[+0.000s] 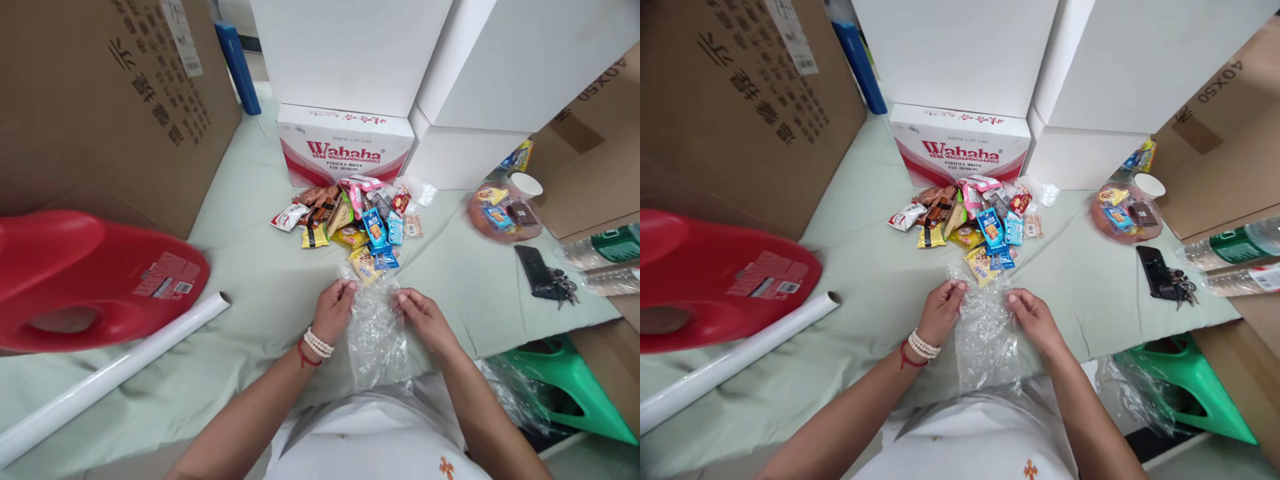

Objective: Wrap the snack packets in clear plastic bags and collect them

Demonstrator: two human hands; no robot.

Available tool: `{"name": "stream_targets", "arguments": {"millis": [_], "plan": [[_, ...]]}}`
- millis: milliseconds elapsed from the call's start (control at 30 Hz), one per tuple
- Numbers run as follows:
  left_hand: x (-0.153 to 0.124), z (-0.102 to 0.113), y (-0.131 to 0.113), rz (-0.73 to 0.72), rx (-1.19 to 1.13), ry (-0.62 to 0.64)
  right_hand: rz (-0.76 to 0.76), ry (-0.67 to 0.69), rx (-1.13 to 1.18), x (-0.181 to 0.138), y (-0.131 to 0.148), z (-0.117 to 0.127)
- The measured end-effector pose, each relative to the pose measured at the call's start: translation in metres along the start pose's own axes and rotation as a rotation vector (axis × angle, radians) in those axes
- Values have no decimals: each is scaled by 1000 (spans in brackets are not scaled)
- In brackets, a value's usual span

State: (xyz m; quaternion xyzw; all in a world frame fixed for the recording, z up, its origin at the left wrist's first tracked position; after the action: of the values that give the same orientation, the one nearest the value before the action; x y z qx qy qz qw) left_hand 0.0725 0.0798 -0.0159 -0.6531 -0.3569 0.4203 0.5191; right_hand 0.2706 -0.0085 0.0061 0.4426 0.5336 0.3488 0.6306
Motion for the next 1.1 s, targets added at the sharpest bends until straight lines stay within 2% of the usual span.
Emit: {"name": "stream_targets", "arguments": {"millis": [167,300,500,633,733,933,1100], "plan": [[-3,-7,-4,-13,12,81,6,-53,104,17,18,10],[-3,-10,-8,-13,-15,114,9,-80,159,30,20,11],[-2,-7,-5,-24,-13,106,76,-132,196,28,16,14],[-4,-11,-5,-23,-19,160,63,-94,235,25,17,9],[-6,-15,-8,-2,-19,193,64,-76,176,26,19,5],[-1,-11,-10,10,-105,119,122,-203,141,29,21,22],[0,-12,-3,110,-244,122,151,-207,141,30,26,33]]}}
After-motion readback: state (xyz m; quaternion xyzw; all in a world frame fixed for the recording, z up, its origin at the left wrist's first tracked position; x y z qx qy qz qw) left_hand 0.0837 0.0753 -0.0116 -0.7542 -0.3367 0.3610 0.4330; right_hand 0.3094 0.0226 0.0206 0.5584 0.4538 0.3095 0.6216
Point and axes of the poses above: each hand's wrist, its own x-axis towards the middle knuckle, its own z-axis out of the back of the hand, y = z × x, the point moved 7 cm from there along x, towards the middle knuckle, and after that the axes turned 5 degrees about y, right-handed, at the moved point
